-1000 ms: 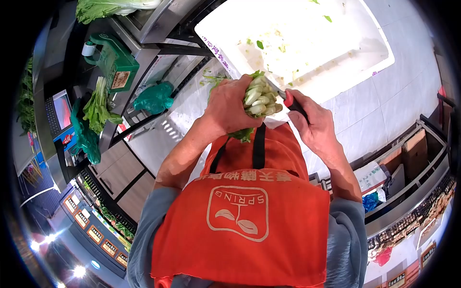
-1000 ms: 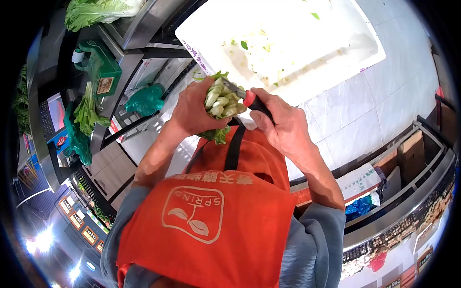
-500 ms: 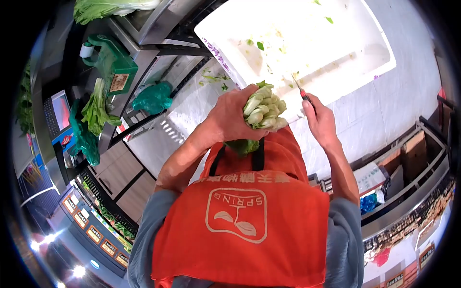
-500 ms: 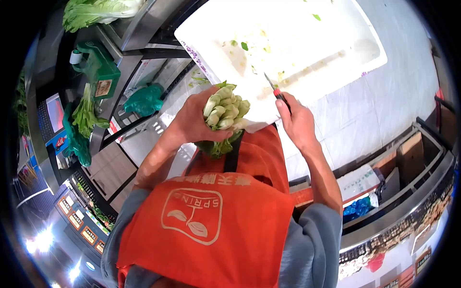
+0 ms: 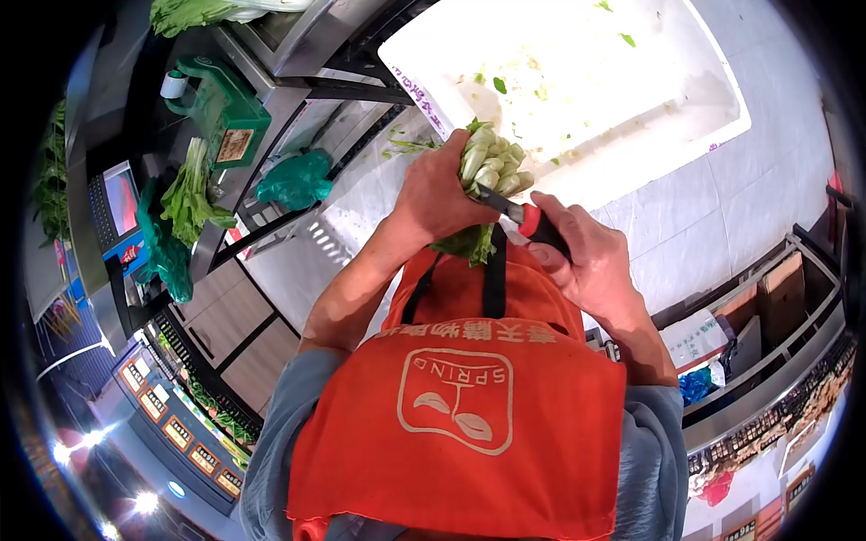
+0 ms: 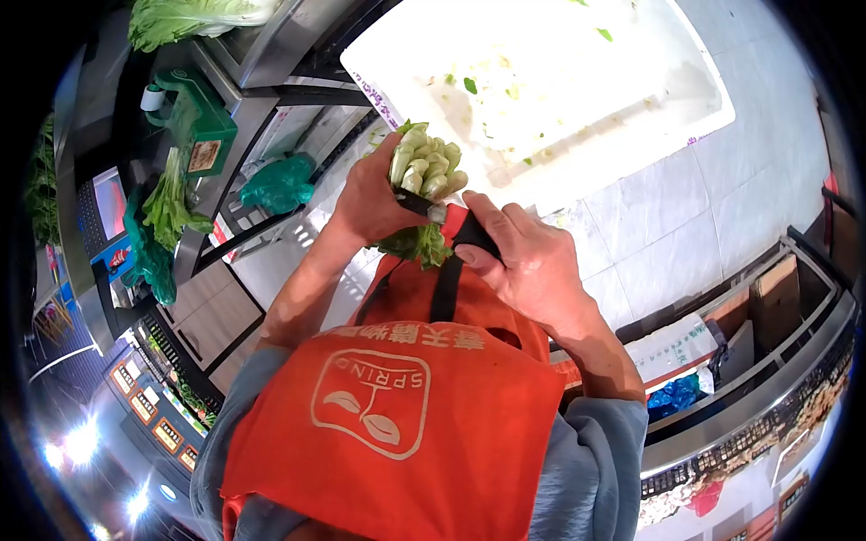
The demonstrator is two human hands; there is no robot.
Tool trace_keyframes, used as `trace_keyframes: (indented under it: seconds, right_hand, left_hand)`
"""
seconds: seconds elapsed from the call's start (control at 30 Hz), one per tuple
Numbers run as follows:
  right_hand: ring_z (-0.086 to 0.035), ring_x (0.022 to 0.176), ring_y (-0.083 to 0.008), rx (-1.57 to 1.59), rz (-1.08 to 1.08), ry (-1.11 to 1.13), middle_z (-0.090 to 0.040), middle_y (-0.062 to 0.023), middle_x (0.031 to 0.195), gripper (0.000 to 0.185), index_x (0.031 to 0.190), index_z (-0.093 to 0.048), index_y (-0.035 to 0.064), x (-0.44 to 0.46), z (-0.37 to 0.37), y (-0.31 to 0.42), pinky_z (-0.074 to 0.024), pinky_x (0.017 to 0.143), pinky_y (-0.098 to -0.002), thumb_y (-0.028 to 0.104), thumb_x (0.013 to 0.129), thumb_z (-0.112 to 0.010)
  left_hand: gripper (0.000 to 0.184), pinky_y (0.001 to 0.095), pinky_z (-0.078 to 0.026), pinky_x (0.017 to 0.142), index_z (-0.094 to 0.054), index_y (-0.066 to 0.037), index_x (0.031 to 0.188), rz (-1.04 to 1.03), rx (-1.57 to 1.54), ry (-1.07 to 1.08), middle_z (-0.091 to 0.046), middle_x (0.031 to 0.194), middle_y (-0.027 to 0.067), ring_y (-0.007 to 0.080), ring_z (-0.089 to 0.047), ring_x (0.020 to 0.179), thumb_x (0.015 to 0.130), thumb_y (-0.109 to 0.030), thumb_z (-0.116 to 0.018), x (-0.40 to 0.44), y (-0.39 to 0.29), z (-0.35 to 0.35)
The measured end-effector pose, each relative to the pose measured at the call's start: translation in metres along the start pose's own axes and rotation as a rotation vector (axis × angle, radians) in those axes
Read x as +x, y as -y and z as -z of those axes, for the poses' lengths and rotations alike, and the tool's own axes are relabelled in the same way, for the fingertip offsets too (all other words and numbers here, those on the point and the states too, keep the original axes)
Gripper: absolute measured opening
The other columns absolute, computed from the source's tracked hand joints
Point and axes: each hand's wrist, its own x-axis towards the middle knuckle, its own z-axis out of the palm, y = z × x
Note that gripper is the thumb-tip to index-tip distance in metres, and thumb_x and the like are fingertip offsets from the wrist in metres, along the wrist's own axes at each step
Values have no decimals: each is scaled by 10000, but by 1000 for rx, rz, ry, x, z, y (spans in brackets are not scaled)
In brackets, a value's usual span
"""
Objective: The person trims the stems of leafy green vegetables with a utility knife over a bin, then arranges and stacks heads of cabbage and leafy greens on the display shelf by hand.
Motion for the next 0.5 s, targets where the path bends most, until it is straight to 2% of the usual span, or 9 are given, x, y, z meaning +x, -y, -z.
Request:
trace_keyframes:
  seconds: [0.1, 0.5]
  right_hand:
    - [-654, 681, -303, -112, -5, 18, -596, -105, 808, 560, 1328, -616, 89, 1, -3, 1, -532, 576, -408, 371, 862, -750]
    - [-657, 662, -289, -116, 3, -27, -572, -102, 781, 532, 1317, -617, 87, -2, -12, -1, -523, 549, -392, 396, 895, -714]
  left_hand:
    - [710, 481, -548, 792, -570, -40, 1145, 42, 94, -2, -719, 874, 187, 415, -698, 891, 557, -285, -883, -2, -2, 1]
    - [656, 486, -550, 816, -583, -44, 1122, 113, 173, 35, -722, 888, 173, 411, -701, 892, 612, -351, -858, -11, -7, 2]
